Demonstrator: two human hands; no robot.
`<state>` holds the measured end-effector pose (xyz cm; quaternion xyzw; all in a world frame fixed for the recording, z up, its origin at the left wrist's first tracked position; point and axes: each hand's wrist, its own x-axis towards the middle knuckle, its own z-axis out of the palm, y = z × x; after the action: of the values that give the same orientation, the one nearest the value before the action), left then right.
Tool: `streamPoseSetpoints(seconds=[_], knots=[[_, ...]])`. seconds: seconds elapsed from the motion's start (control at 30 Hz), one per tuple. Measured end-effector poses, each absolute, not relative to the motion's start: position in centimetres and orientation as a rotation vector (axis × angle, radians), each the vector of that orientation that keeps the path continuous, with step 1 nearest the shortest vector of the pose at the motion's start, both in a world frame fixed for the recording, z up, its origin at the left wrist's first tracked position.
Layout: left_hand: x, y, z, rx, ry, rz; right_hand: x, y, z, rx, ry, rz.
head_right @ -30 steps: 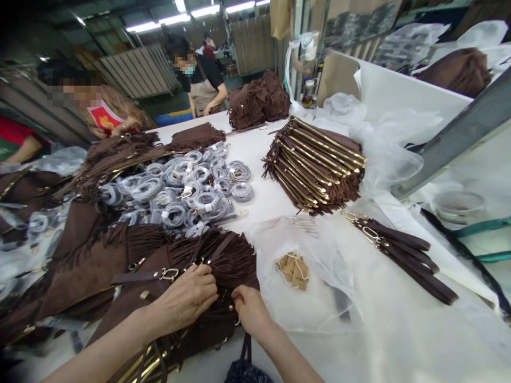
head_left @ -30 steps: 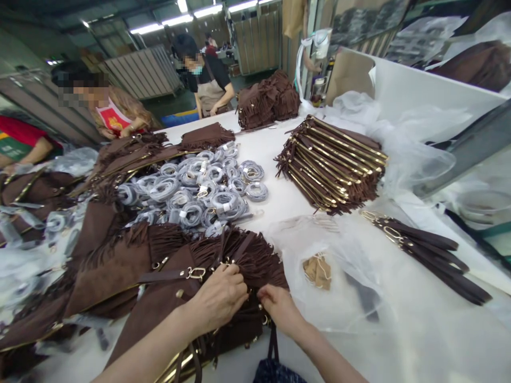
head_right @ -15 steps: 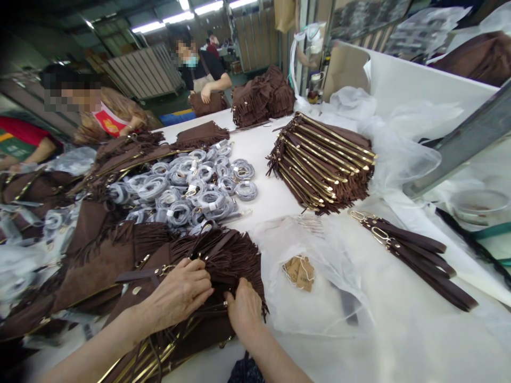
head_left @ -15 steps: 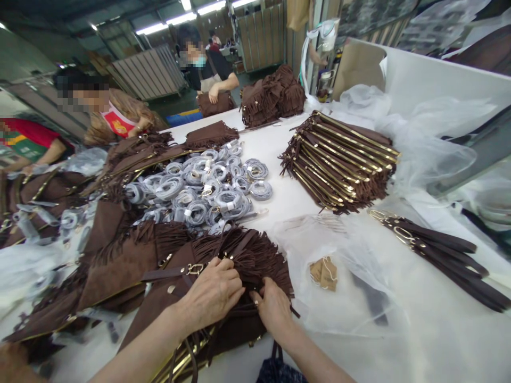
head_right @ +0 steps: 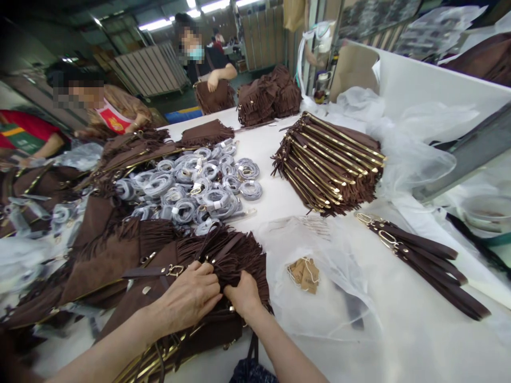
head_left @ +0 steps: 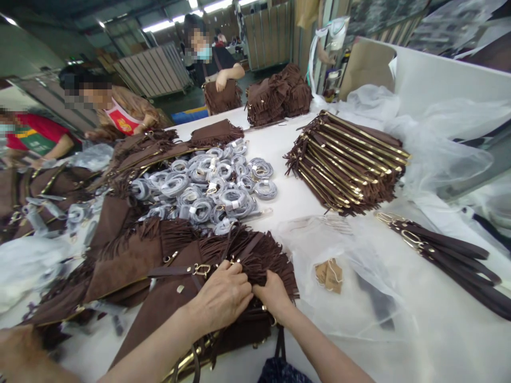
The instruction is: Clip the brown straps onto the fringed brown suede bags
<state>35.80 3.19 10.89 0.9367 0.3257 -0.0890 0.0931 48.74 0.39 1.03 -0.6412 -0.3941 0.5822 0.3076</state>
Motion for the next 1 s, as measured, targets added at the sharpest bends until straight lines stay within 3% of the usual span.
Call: streamPoseSetpoints(seconds=[0.23,0.5,0.77,0.83,0.97,1.0], knots=[[36.7,0.7,7.8,2.805,0.979,-0.381,50.6,-2.8,1.0,-1.579,-0.712,1.811],[38.2,0.6,7.2,2.615,1.084,-0.407,53.2,-1.9,0.5,-1.492,-0.561,1.8],[38.6,-0.7,5.5,2.466,1.267,-0.275,57.8,-6.7,7.4,-1.264,-1.0,1.992],[38.6,-0.8,4.9,2.478,1.249,-0.262,61.5,-6.5,8.4,-1.365,-0.928,1.759],[38.1,-0.6,3.7,2.569,1.152,-0.183,71.1,-3.7,6.2,-2.073,-0.955,0.709],[37.8,-0.6,3.2,2.61,1.142,-0.152,73.4,-2.8,5.1,-2.167,-0.963,0.633]])
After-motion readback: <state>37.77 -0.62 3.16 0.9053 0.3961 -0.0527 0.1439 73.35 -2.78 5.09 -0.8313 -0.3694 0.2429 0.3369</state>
